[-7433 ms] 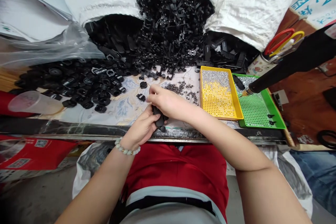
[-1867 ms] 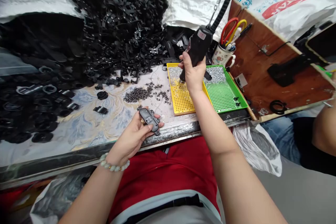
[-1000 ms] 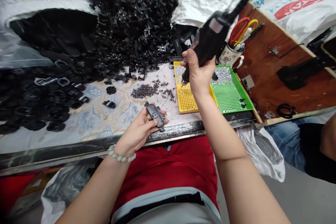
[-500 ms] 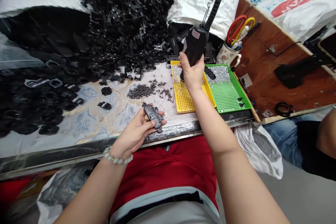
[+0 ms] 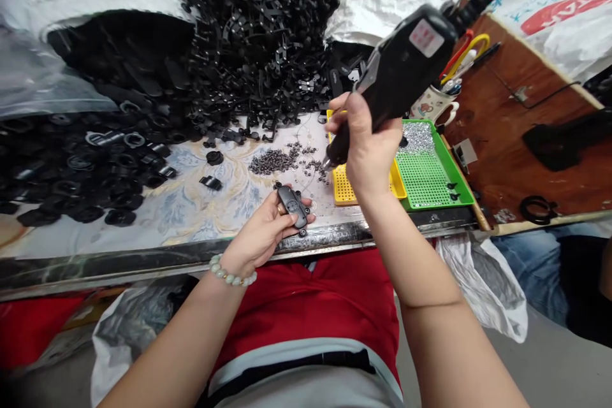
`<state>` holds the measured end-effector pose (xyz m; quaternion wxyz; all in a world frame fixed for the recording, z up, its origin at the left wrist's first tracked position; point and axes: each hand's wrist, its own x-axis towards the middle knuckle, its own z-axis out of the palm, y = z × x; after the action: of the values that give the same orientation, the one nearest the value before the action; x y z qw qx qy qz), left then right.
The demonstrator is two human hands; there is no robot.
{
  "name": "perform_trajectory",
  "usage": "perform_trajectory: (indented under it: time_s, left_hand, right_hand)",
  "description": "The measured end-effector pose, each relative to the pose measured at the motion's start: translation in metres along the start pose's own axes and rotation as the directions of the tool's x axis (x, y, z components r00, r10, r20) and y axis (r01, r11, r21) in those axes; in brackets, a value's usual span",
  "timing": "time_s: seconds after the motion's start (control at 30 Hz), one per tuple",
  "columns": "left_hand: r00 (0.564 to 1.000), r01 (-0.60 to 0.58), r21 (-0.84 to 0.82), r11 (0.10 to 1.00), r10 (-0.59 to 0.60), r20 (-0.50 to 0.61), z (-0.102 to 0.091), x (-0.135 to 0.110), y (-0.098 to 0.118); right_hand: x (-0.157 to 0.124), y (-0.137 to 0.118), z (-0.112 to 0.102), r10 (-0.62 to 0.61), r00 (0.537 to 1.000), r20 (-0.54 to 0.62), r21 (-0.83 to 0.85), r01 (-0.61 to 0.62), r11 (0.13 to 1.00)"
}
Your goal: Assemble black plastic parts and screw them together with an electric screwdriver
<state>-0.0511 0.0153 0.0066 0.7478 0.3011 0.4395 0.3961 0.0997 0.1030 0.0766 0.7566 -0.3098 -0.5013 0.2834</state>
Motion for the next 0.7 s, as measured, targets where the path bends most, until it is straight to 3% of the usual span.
perform_trajectory:
  time_s: [0.13,0.27,0.4,0.57,0.7]
  left_hand:
    - [1.0,0.005,-0.003,1.0,-0.005,-0.013,0.001,0.0,0.001]
    - [1.0,-0.021,0.025,0.999,0.021,-0.004,0.002,0.0,0.001]
    - [0.999,-0.03,0.022,0.999,0.031,-0.022,0.002,0.001,0.001]
    - [0.998,-0.022,0.014,1.0,0.023,-0.052,0.002,0.0,0.0]
    - [0.998,-0.042,-0.015,0.999,0.041,-0.037,0.001,0.003,-0.004]
  right_hand:
    - [-0.039,-0.019,0.021,0.134,0.979,0.151,0.062,-0.145,0.988]
    - [-0.055,-0.019,0.03,0.227,0.948,0.225,0.106,-0.255,0.961]
    - [-0.059,-0.013,0.032,0.255,0.933,0.254,0.141,-0.297,0.945]
    - [-0.069,-0.01,0.028,0.303,0.905,0.299,0.067,-0.337,0.939]
    - [-0.074,-0.011,0.026,0.288,0.915,0.283,0.044,-0.312,0.949]
